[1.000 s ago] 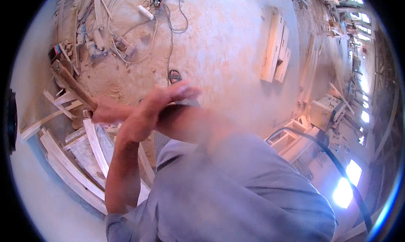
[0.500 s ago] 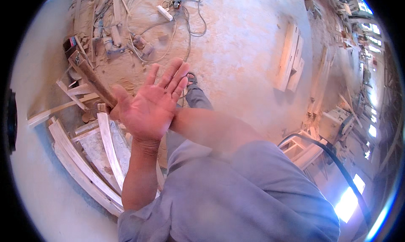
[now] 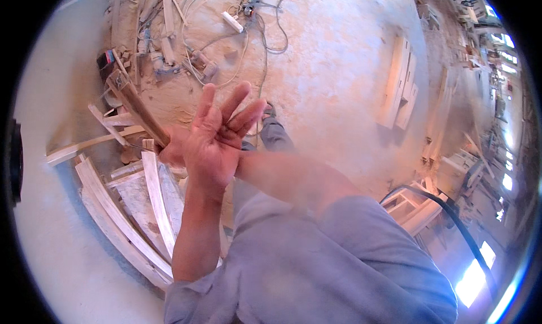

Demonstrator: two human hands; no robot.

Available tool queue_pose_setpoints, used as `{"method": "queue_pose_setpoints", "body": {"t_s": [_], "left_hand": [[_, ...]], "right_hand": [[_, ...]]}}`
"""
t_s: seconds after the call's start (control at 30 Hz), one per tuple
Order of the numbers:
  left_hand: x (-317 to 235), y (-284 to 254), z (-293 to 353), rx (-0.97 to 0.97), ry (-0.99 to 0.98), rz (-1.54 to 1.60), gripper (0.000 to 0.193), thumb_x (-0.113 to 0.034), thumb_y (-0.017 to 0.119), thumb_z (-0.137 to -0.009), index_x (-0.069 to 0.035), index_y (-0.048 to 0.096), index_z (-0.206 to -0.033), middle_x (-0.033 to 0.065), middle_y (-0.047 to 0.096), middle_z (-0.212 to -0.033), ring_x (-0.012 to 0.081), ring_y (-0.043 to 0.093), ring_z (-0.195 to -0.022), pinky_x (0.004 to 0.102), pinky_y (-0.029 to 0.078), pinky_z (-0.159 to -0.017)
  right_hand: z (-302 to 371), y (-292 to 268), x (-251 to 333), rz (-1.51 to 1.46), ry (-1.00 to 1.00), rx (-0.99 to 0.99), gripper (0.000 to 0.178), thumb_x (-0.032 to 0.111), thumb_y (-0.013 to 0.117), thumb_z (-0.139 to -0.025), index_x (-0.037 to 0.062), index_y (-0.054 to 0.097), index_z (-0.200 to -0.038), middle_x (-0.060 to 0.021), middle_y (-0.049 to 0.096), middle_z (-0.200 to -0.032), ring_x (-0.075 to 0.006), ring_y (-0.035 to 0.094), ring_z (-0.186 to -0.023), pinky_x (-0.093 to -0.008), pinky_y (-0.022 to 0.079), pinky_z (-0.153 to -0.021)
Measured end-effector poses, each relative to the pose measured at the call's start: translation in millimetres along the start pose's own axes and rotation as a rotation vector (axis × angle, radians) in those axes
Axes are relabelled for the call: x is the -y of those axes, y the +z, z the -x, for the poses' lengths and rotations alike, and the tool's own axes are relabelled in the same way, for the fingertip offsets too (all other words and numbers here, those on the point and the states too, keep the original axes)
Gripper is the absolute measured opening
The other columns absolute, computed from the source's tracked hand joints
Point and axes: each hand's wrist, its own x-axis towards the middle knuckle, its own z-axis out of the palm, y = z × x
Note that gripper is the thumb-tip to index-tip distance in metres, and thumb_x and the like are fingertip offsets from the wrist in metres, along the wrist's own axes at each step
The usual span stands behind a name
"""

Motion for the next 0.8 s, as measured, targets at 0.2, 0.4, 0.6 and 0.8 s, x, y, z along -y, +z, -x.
{"method": "queue_pose_setpoints", "body": {"t_s": [0.2,0.4,0.6,0.8], "left_hand": [[-17.2,2.4,11.2,0.102,0.21,-0.495,0.081,-0.004,0.064,-0.094,-0.021,0.018,-0.159,0.0288,0.059,-0.131,0.0378,0.063,-0.117,0.0431,0.052,-0.099],[-133.2,-1.8,69.6,0.109,0.73,-0.53,0.078,-0.016,0.067,-0.093,-0.027,0.027,-0.158,0.0298,0.046,-0.146,0.0466,0.049,-0.132,0.0548,0.038,-0.112],[-199.5,-94.3,99.8,-0.083,0.631,0.107,0.055,-0.051,0.052,-0.098,-0.013,0.055,-0.137,0.0265,0.042,-0.151,0.0493,0.04,-0.137,0.0577,0.033,-0.113],[-207.2,-151.5,85.6,-0.555,0.814,0.093,0.068,-0.02,0.059,-0.099,-0.007,0.023,-0.156,0.023,0.064,-0.125,0.0314,0.067,-0.091,0.0406,0.055,-0.081]], "right_hand": [[-2.2,-9.4,-1.7,0.035,-0.009,-0.059,0.008,0.005,0.065,-0.079,0.0055,0.059,-0.083,0.0041,0.05,-0.065,-0.0081,0.045,-0.057,-0.03,0.035,-0.05],[-4.2,0.0,-18.1,-0.049,0.191,-0.169,0.01,0.002,0.065,-0.079,0.0058,0.057,-0.083,0.0019,0.05,-0.068,-0.0099,0.045,-0.057,-0.03,0.037,-0.05],[2.3,13.7,-8.7,-0.372,0.253,-0.184,0.017,-0.004,0.063,-0.078,0.0043,0.052,-0.088,-0.0037,0.047,-0.063,-0.0151,0.046,-0.052,-0.0342,0.04,-0.051],[3.9,14.3,-7.9,-0.287,0.24,-0.108,0.018,-0.006,0.062,-0.079,0.0038,0.052,-0.09,-0.005,0.048,-0.062,-0.0162,0.045,-0.049,-0.0348,0.039,-0.05]]}}
